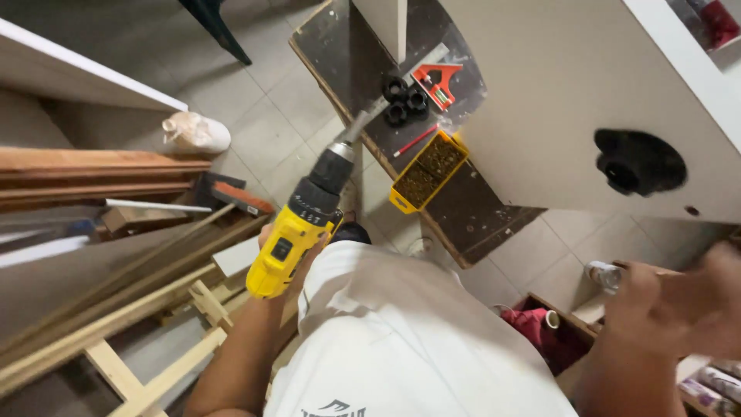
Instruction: Assembling a white wooden cabinet by installing hardware with a power drill and measuring/marking for further assembly using a square and pencil.
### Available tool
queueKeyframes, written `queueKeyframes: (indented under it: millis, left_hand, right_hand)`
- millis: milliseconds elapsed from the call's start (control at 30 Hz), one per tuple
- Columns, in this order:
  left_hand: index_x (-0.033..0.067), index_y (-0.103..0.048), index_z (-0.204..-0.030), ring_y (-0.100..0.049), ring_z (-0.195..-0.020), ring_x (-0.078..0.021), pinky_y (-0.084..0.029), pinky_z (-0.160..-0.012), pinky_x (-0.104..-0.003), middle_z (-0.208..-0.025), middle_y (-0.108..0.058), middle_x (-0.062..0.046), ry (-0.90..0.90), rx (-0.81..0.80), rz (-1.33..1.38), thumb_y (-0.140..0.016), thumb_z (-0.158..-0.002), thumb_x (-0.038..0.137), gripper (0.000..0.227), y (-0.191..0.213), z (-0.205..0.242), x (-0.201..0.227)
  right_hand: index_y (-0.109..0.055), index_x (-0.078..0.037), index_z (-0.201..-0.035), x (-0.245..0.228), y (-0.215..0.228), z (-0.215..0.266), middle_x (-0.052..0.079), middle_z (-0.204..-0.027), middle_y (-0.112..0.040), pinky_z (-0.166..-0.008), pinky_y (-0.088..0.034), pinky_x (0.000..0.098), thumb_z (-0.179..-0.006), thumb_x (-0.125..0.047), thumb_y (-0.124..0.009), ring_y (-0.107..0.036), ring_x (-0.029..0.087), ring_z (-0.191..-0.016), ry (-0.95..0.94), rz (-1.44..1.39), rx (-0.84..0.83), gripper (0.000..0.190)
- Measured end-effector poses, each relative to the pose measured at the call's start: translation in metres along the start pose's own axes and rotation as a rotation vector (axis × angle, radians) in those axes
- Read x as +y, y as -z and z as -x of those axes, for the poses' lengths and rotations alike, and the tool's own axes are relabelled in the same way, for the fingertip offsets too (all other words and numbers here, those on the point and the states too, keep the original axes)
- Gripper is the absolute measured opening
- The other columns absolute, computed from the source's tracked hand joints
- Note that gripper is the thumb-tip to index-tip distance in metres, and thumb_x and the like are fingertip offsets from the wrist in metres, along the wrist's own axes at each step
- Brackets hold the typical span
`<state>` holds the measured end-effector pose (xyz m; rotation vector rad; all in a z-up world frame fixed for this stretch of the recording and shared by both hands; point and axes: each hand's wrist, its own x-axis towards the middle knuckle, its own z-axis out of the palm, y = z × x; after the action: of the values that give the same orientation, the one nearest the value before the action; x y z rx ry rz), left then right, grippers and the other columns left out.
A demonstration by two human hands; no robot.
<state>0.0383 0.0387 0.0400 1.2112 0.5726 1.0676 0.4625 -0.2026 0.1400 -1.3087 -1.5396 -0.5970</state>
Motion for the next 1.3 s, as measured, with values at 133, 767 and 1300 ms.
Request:
queueKeyframes:
  millis: [133,767,1300]
  left_hand:
    - [0.0148,-0.071,-0.105,-0.073,-0.088,-0.0139,-0.058,-0.082,-0.031,-0.096,-0.074,-0.001,-0.113,-0.295,-0.341,-0.081,-0.092,0.011,0.017,0.032,-0.088,0.012]
    - [0.0232,-0.058,-0.104,-0.060,-0.085,-0.0193,-0.043,-0.088,-0.036,-0.087,-0.059,0.001,-1.089,-1.193,-1.137,-0.066,-0.097,0.025,0.011,0.128,-0.446,-0.081]
    - [0.0261,-0.060,-0.117,-0.062,-0.088,-0.0164,-0.039,-0.092,-0.037,-0.089,-0.063,0.003,-1.011,-1.368,-1.181,-0.068,-0.091,0.019,0.028,0.129,-0.493,-0.167]
  right_hand:
    - [-0.044,-0.002,-0.083,-0.032,-0.050,-0.011,0.019,-0.072,-0.047,-0.055,-0.037,0.0532,-0.086,-0.003,-0.055,-0.044,0.036,-0.058,0.052,0.133,0.124,0.012]
    - [-0.079,-0.003,-0.100,-0.069,-0.359,-0.010,0.016,-0.088,-0.074,-0.075,-0.060,0.0405,-0.098,-0.013,-0.078,-0.073,0.033,-0.082,-1.380,0.280,-0.476,0.010]
    - [-0.058,-0.013,-0.103,0.000,-0.461,0.107,0.011,-0.089,-0.071,-0.069,-0.064,0.0487,-0.096,-0.037,-0.070,-0.078,0.038,-0.078,-1.499,0.884,-0.903,0.028]
